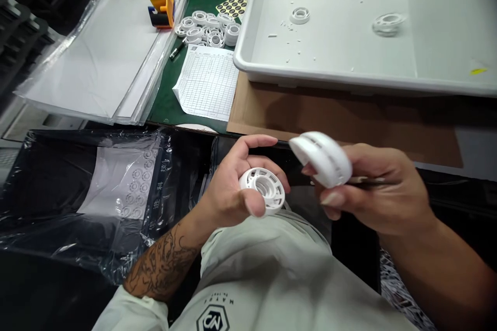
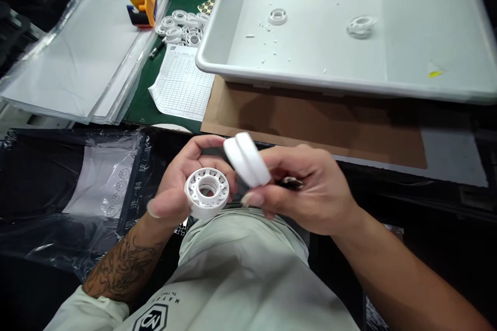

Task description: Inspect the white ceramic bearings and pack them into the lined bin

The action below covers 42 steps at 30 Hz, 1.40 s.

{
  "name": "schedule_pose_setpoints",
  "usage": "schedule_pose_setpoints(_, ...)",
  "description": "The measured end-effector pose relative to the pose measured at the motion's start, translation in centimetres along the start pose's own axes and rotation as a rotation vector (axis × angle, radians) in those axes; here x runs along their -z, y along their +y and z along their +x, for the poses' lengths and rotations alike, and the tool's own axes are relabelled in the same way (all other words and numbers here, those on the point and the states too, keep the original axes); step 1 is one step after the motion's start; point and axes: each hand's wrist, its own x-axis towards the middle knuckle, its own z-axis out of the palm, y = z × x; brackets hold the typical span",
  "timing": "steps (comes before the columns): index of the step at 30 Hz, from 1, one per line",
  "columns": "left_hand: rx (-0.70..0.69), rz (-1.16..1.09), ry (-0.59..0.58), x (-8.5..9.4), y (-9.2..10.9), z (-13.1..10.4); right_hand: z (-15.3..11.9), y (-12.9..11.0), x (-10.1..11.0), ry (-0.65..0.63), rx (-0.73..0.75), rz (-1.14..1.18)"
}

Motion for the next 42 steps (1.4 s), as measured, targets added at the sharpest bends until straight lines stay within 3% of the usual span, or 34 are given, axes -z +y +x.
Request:
schedule_pose_setpoints(3,-0.067,0.003,-0.023,-0.2,0.1,0.2,-0.2,-0.2,-0.2,0.110,-0.127,0.184)
schedule_pose_setpoints(7,-0.091,0.041,-0.015,-0.6,0.5,0.0,-0.2,-0.2,-0.4,0.029,-0.125,0.208)
schedule_pose_setpoints(19,-0.092,0.081,0.025,-0.8,0.6,-0.1,-0.4,-0.3,-0.2,-0.027,-0.087,0.139)
schedule_pose_setpoints(22,-0.106,0.077,0.032,-0.6,0.3,-0.1,-0.3,-0.3,-0.4,-0.067,-0.033,0.057)
schedule_pose_setpoints(26,-0.075,0.169,0.055,0.1,-0.3,-0.1,0.4,0.0,-0.8,-0.210,0.062,-0.259)
schedule_pose_setpoints(29,-0.017,0.251,0.079,0.5,-0.6,0.1,0.7,0.4,-0.9,-0.286,0.034,-0.300)
schedule_pose_setpoints(31,0.001,0.264,0.130,0.4,-0.6,0.2,0.6,0.4,-1.0,-0.229,-0.039,-0.193)
schedule_pose_setpoints(37,0.110,0.102,0.184,-0.8,0.6,0.9,0.1,-0.1,-0.8,0.129,-0.197,0.185)
schedule_pose_setpoints(42,0.115,0.079,0.169,-1.3,1.5,1.0,-0.1,0.0,-0.6,0.119,-0.209,0.274)
